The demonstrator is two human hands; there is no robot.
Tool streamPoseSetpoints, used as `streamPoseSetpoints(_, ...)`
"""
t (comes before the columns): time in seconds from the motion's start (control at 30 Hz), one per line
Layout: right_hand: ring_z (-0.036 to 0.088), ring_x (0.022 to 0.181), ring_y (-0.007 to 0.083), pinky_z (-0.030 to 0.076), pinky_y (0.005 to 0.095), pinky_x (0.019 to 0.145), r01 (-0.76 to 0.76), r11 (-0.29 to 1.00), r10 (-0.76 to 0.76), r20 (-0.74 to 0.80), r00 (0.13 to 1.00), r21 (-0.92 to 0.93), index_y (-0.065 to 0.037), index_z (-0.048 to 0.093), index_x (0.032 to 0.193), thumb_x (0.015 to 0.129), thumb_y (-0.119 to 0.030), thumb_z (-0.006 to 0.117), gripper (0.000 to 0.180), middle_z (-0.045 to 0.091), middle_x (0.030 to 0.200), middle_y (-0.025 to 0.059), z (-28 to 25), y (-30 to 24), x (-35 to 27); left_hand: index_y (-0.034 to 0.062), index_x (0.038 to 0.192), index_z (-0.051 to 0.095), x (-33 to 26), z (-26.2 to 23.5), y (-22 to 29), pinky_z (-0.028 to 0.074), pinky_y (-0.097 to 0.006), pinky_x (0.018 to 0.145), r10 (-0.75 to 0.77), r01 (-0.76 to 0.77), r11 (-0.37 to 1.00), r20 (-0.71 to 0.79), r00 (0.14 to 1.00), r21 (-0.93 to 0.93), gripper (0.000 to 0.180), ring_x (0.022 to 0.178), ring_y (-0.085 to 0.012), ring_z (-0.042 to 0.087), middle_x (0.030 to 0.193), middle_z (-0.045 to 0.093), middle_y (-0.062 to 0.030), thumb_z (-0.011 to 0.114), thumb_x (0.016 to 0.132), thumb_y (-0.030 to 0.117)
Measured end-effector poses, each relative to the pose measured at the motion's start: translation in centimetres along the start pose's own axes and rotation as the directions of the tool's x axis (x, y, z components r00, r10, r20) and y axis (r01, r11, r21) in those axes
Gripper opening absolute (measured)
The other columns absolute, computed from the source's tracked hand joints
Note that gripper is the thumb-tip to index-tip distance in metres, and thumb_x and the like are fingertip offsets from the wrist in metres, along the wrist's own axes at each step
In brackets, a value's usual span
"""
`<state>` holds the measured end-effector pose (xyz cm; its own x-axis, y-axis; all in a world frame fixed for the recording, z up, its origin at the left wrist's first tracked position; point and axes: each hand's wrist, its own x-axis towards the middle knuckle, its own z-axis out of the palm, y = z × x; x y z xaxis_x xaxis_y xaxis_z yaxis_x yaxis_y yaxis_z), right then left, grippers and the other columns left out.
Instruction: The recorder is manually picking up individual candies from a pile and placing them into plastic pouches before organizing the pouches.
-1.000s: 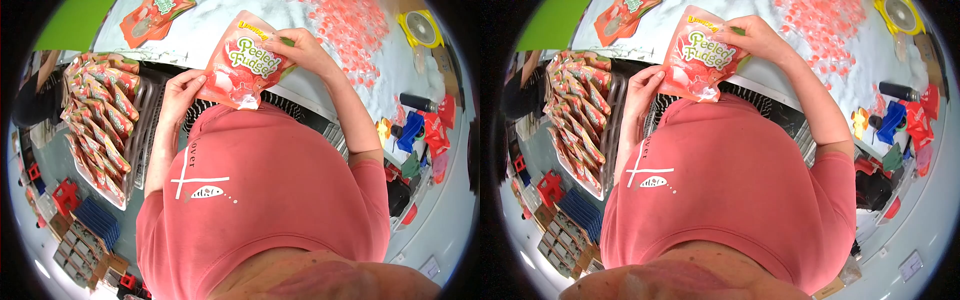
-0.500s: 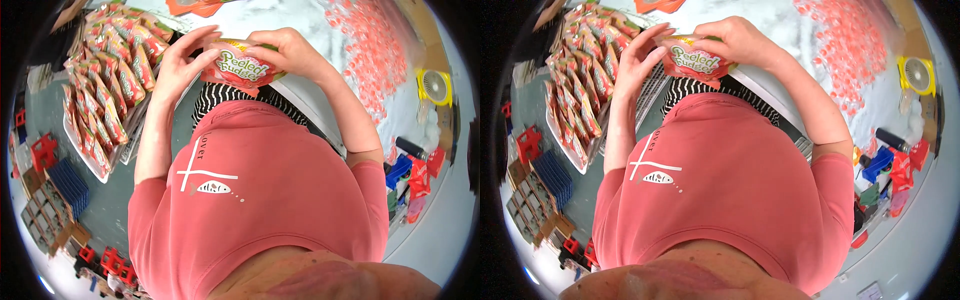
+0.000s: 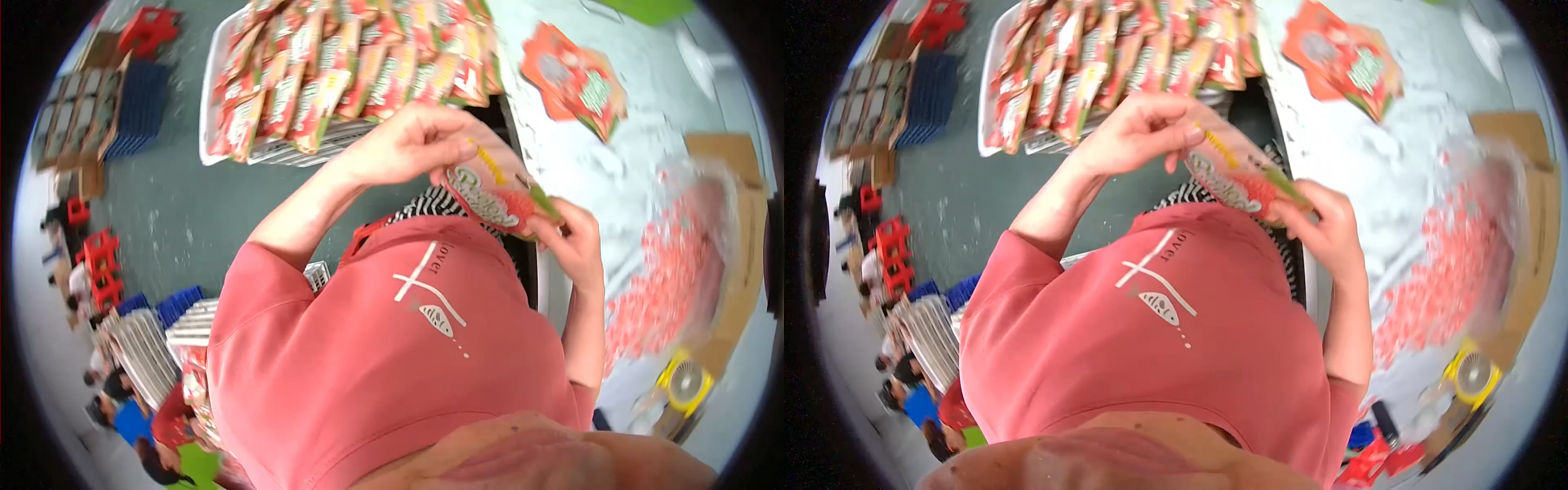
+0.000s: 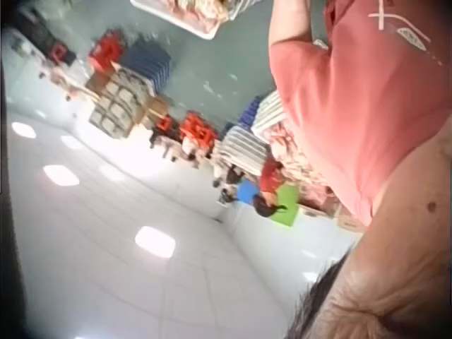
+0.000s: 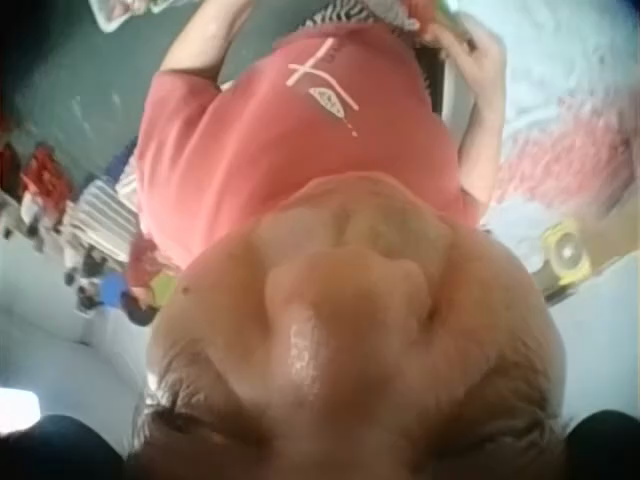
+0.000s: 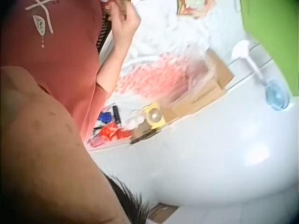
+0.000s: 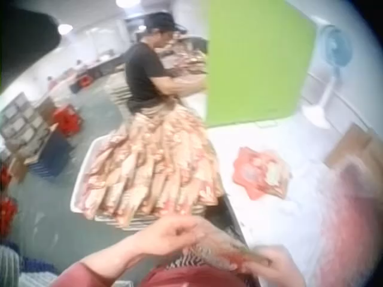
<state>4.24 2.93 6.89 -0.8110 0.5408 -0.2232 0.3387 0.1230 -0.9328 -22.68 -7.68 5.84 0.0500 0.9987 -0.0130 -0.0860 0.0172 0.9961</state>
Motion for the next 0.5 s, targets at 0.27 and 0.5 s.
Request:
streamPoseSetpoints(0.27,0.06,0.074,0.0092,0.047,0.0219,0.069,-0.06,0.961,0.022,0.145,0.989,0.268,0.002,0.064,0.11,0.091,-0.003,0.061,0.02,0.064,0.083,0.003,2.1,4.0,4.0,0.003,0.107,0.068,-11.2,-14.0,6.3,0.036,-0.018,0.051,0.206,-0.048,0.971,-0.709,0.674,0.235,0.022,0.056,-0.0048,0.05,0.075,0.063,0.0027,0.066,0.088,0.013)
streamPoseSetpoints(0.5,0.059,0.072,0.0086,0.047,0.0215,0.069,-0.136,0.932,0.113,0.085,0.99,0.337,0.001,0.065,0.11,0.094,-0.009,0.062,0.019,0.065,0.083,0.0034,2.9,7.2,4.4,0.0031,0.081,0.066,-15.3,-28.8,11.1,0.042,-0.028,0.046,0.089,0.432,0.82,-0.83,0.551,0.375,0.009,0.052,-0.0144,0.056,0.069,0.063,-0.002,0.06,0.077,0.009)
